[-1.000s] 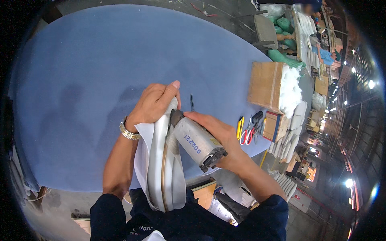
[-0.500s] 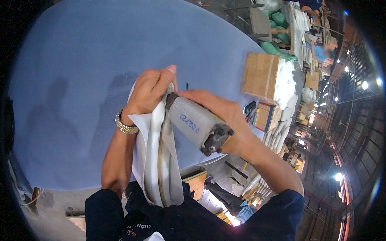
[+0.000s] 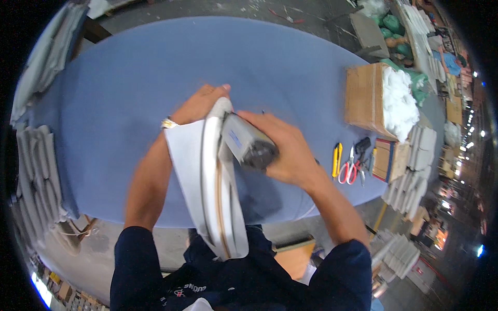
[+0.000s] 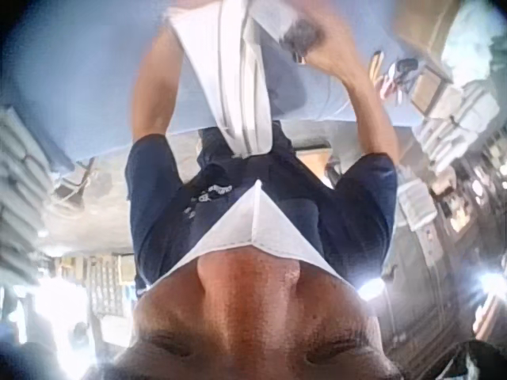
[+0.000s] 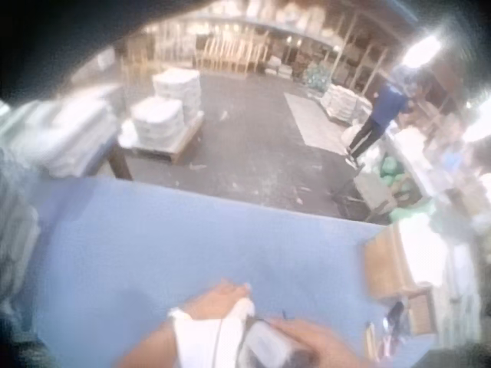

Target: The person assembles a cushion by inserting a white foam insert into a fabric cover, folding the edges, and securing them with a pneumatic staple gun. They trim excess fabric with scissors and repeat the process on multiple cushion units.

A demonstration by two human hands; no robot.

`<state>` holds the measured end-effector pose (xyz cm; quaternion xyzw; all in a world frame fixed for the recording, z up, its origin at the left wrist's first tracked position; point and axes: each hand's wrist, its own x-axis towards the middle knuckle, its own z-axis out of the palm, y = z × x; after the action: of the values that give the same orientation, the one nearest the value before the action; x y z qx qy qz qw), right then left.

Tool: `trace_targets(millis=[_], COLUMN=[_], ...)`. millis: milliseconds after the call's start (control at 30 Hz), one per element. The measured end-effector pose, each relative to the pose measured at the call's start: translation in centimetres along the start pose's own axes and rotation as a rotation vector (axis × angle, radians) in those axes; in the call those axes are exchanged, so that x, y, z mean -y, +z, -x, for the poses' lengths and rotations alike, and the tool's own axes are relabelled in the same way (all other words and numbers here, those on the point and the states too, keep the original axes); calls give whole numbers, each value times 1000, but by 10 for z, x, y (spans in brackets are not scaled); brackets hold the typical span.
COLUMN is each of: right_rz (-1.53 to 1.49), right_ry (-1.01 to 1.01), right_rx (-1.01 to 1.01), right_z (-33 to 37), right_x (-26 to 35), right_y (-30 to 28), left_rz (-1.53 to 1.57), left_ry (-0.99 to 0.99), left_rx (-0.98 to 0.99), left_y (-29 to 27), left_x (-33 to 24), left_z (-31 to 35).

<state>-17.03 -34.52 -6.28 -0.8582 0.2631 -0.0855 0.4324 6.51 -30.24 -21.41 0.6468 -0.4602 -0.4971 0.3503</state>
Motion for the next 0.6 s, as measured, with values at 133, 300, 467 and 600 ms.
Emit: trace_targets(millis=[133, 300, 467, 600], right_rz=[-4, 207, 64, -447], right_ry=[97, 395, 275, -93], right_rx=[-177, -466, -484, -41], right_z=[73, 141, 146, 122], right_x=[-18, -133, -147, -4], right_y=[-12, 16, 38, 16], left_rz=[44, -341, -974, -1132], left_ry=[-230, 89, 105, 60], left_rx=[-209, -578, -890, -834], left_y=[-12, -84, -85, -77], left_x=[-55, -141, -246, -248], left_z=[22, 70, 143, 173])
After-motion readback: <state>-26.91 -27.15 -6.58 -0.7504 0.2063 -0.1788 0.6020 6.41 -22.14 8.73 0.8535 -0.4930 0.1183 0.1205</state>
